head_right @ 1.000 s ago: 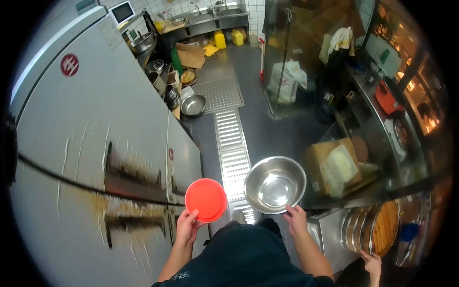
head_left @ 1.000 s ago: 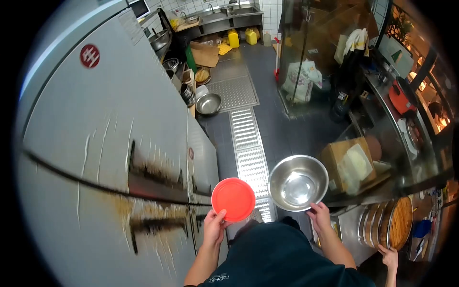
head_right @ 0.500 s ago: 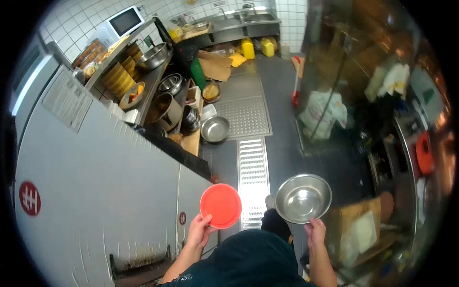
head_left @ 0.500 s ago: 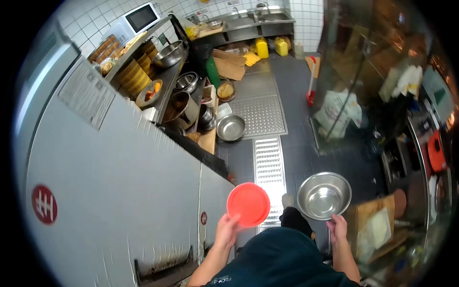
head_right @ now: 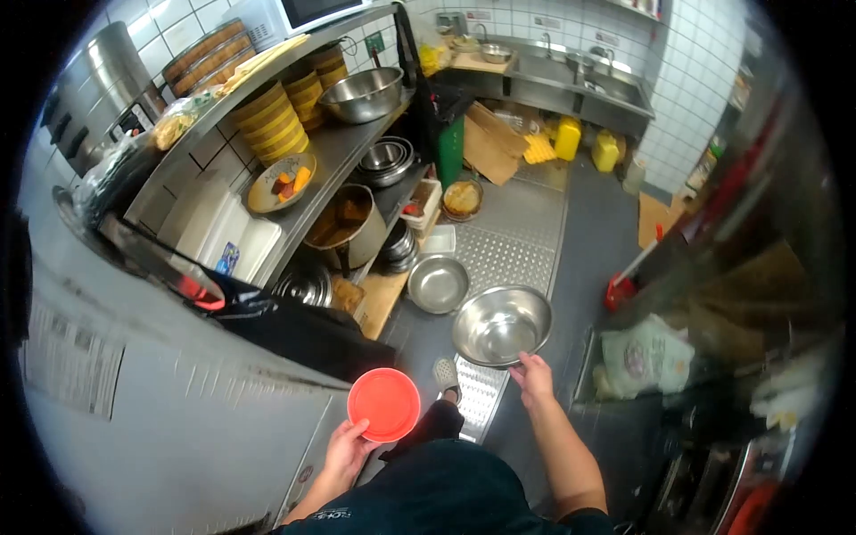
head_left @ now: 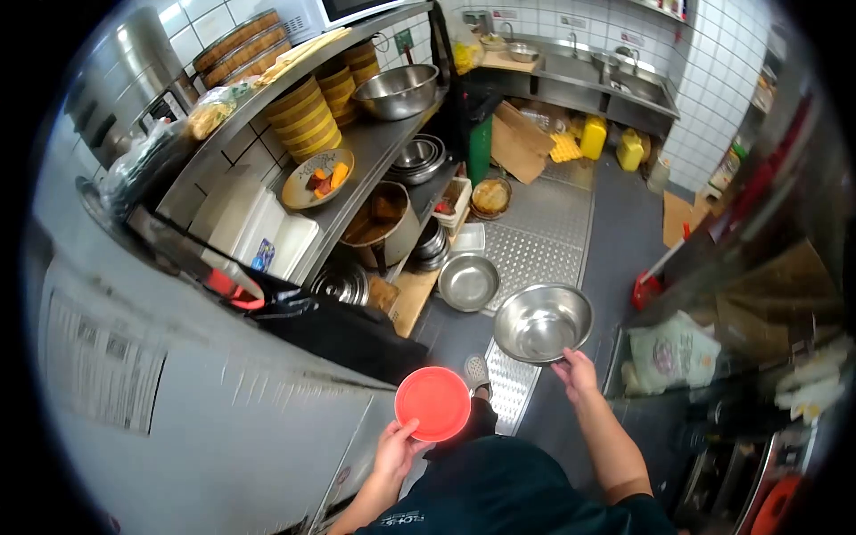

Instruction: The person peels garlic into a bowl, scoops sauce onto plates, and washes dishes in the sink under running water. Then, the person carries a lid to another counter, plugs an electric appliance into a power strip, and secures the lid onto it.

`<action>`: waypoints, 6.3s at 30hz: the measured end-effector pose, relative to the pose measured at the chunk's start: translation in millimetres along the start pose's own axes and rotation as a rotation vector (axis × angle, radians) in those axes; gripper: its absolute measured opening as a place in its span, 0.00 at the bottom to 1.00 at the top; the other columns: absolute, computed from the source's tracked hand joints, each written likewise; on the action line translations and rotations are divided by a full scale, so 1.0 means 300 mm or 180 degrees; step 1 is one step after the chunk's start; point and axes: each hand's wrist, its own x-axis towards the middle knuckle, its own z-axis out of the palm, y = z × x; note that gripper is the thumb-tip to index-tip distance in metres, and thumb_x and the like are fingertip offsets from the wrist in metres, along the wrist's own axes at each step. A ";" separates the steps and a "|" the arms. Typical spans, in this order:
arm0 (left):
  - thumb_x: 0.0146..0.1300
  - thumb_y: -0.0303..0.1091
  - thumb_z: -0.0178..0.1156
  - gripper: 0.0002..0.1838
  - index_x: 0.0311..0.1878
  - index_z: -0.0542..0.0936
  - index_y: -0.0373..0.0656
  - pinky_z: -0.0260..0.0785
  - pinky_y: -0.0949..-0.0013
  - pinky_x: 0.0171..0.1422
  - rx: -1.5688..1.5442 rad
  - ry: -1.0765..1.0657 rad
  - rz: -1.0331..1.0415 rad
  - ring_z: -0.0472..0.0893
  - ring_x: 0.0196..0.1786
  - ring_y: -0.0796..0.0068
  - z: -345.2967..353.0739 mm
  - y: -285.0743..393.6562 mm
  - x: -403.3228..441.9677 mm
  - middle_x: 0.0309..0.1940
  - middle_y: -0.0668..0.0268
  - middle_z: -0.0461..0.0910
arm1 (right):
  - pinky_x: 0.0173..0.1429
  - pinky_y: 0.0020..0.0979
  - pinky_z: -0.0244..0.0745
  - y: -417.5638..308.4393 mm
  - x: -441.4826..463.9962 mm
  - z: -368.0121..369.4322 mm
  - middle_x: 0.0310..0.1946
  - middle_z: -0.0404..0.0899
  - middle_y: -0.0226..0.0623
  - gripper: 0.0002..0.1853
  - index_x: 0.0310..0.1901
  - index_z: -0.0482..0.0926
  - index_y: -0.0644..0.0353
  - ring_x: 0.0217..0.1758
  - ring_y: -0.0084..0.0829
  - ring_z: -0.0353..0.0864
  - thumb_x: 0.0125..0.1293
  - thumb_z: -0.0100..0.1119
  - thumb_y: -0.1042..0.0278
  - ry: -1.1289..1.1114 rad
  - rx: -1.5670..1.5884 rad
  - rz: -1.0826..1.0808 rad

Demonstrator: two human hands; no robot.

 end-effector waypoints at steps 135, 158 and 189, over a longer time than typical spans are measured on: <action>0.68 0.29 0.59 0.17 0.58 0.84 0.38 0.75 0.57 0.64 0.0280 -0.9786 0.1514 0.83 0.58 0.50 5.945 -1.384 0.595 0.55 0.47 0.83 | 0.81 0.43 0.61 -2.578 2.433 -0.443 0.73 0.70 0.44 0.34 0.75 0.64 0.64 0.76 0.39 0.68 0.71 0.61 0.63 0.6087 0.4868 -0.3523; 0.66 0.19 0.62 0.12 0.52 0.79 0.38 0.73 0.57 0.64 0.0162 -0.6757 0.3066 0.80 0.57 0.47 5.908 -1.012 1.578 0.58 0.46 0.75 | 0.77 0.44 0.67 -2.496 2.173 -0.877 0.69 0.73 0.46 0.35 0.74 0.64 0.63 0.73 0.40 0.73 0.68 0.59 0.61 0.3327 0.3168 -0.2772; 0.69 0.24 0.56 0.04 0.43 0.76 0.34 0.71 0.45 0.48 0.3668 0.3583 0.3382 0.77 0.43 0.37 2.171 0.635 1.877 0.38 0.44 0.77 | 0.74 0.47 0.68 -2.294 2.477 0.133 0.71 0.70 0.38 0.39 0.76 0.63 0.57 0.74 0.40 0.70 0.66 0.63 0.52 -0.2003 -0.0360 0.0415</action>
